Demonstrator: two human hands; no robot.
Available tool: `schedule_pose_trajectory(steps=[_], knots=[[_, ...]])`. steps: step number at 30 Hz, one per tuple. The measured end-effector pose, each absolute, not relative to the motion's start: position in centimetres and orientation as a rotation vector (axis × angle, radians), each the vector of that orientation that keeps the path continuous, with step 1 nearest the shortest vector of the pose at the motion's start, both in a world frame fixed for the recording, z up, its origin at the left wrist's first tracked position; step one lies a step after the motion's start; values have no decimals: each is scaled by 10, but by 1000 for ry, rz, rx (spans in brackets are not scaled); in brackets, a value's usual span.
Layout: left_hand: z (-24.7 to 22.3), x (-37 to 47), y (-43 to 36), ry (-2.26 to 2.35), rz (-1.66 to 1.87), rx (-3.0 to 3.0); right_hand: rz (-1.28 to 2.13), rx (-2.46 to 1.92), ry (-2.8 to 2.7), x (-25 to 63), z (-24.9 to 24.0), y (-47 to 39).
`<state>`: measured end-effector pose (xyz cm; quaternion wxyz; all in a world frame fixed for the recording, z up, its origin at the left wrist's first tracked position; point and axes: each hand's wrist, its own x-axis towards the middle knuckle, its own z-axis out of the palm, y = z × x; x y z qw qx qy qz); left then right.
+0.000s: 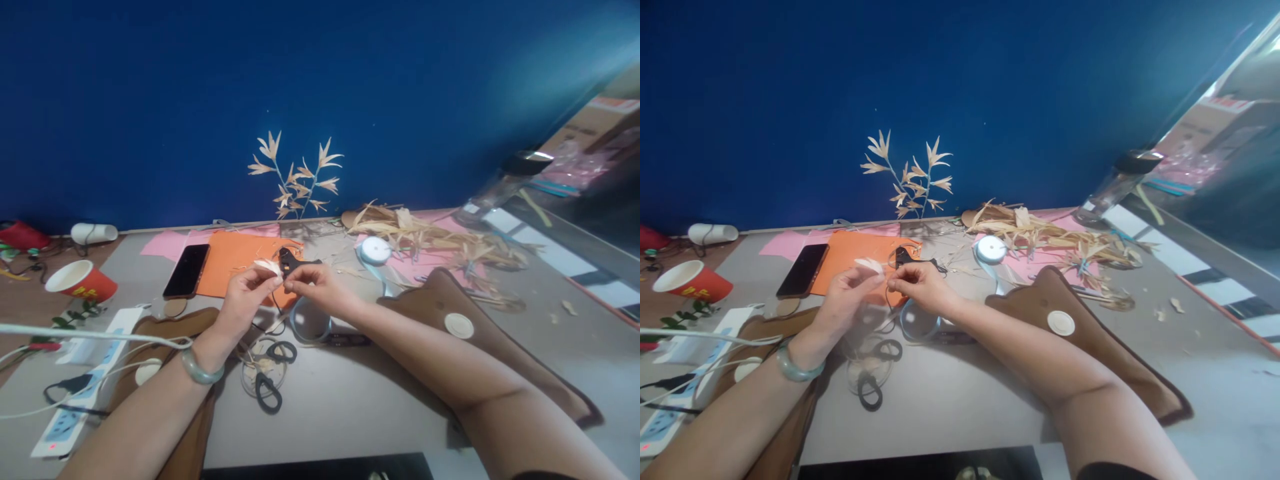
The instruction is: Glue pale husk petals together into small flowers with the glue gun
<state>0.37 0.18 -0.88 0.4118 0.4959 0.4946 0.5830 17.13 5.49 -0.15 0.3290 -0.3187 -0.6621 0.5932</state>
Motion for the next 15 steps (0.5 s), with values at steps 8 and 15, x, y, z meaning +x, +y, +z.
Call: schedule_pose_trajectory(steps=[8,15], knots=[[-8,1,1,1277,1460,1357,1433,-790,-1837,174,0,58],[-4,3,1,1226,1449,1347,1589,-780,-1871,180,13,58]])
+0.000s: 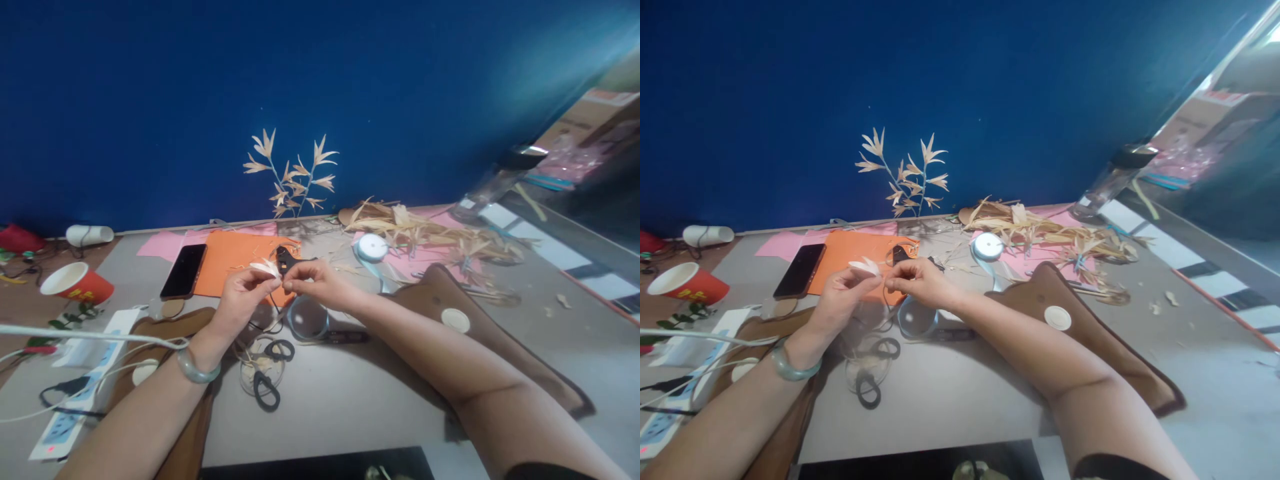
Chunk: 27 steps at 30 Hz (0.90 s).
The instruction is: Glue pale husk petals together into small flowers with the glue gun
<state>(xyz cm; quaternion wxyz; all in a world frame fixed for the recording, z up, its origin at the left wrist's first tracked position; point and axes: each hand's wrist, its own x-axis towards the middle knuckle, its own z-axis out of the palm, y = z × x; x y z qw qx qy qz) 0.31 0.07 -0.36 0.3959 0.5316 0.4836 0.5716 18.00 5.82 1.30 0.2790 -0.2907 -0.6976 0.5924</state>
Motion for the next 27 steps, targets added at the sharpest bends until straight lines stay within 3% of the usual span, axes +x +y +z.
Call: schedule_pose_trajectory(steps=[15,27], knots=[[0,6,-2,1146,1473,1343,1897,-670,-1788,185,16,60],[-3,8,-2,1134,1514,1263,1942,-687,-1741,185,17,59]])
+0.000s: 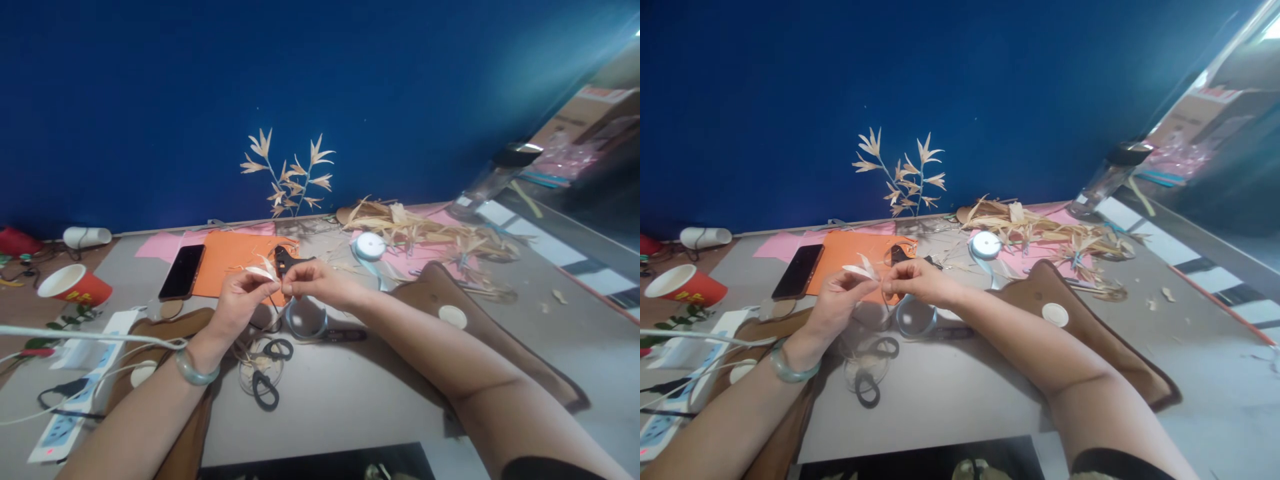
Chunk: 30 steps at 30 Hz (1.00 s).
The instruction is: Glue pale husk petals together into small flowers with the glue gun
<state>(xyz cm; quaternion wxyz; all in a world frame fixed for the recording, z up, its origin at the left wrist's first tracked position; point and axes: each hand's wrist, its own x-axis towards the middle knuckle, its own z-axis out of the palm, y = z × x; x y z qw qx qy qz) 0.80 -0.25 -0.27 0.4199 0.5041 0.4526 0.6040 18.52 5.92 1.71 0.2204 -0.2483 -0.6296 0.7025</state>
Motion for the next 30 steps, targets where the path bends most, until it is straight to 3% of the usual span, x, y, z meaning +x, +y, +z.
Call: schedule_pose_trajectory(steps=[30], knots=[[-11,8,0,1100,1454,1136,1631,-759,-1813,180,17,56]])
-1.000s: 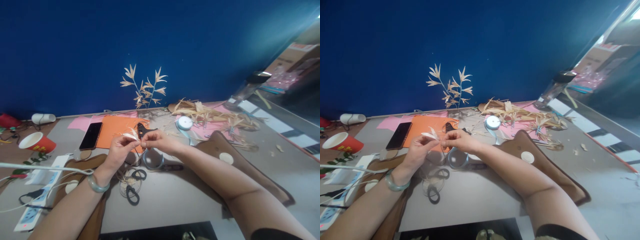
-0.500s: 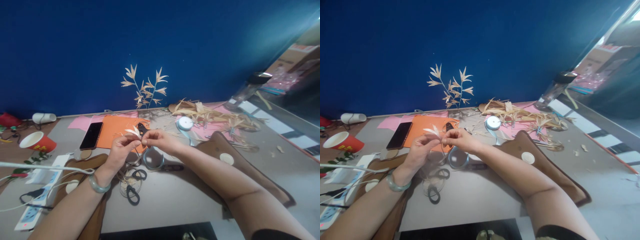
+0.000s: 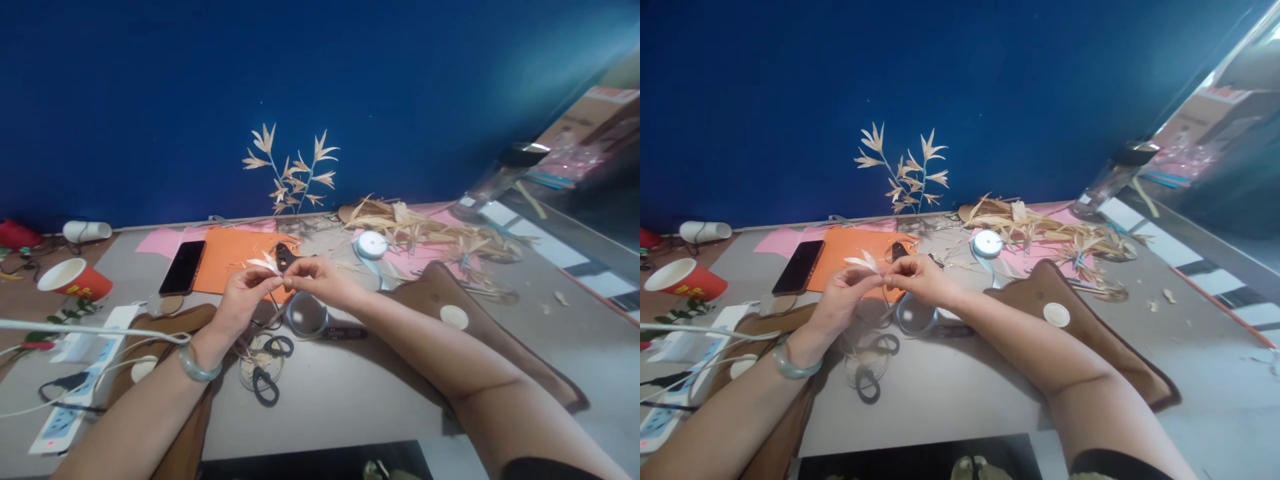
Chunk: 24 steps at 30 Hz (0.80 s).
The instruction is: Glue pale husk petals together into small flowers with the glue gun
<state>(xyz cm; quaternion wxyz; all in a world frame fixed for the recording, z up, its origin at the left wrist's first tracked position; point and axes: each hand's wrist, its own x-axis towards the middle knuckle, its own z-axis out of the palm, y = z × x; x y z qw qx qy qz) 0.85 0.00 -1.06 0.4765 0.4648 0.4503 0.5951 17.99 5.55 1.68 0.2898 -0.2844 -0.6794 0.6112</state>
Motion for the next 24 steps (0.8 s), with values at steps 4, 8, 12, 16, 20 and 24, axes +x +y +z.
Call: schedule_pose_trajectory(steps=[4,8,12,16,20,24], knots=[[-12,9,-1,1095,1464,1131,1604,-789,-1805,177,14,52],[-10,10,-2,1075,1507,1088,1536,-813,-1832,176,14,50],[-7,5,2,1186,1607,1082,1306,-845,-2030,176,8,52],[-8,-2,9,1223,1730,1034,877,-664,-2466,173,-8,48],[-10,-3,11,1209,1739,1014,399,-550,-2761,165,-27,41],[-10,0,10,1213,1729,1013,270,-528,-2838,158,-36,37]])
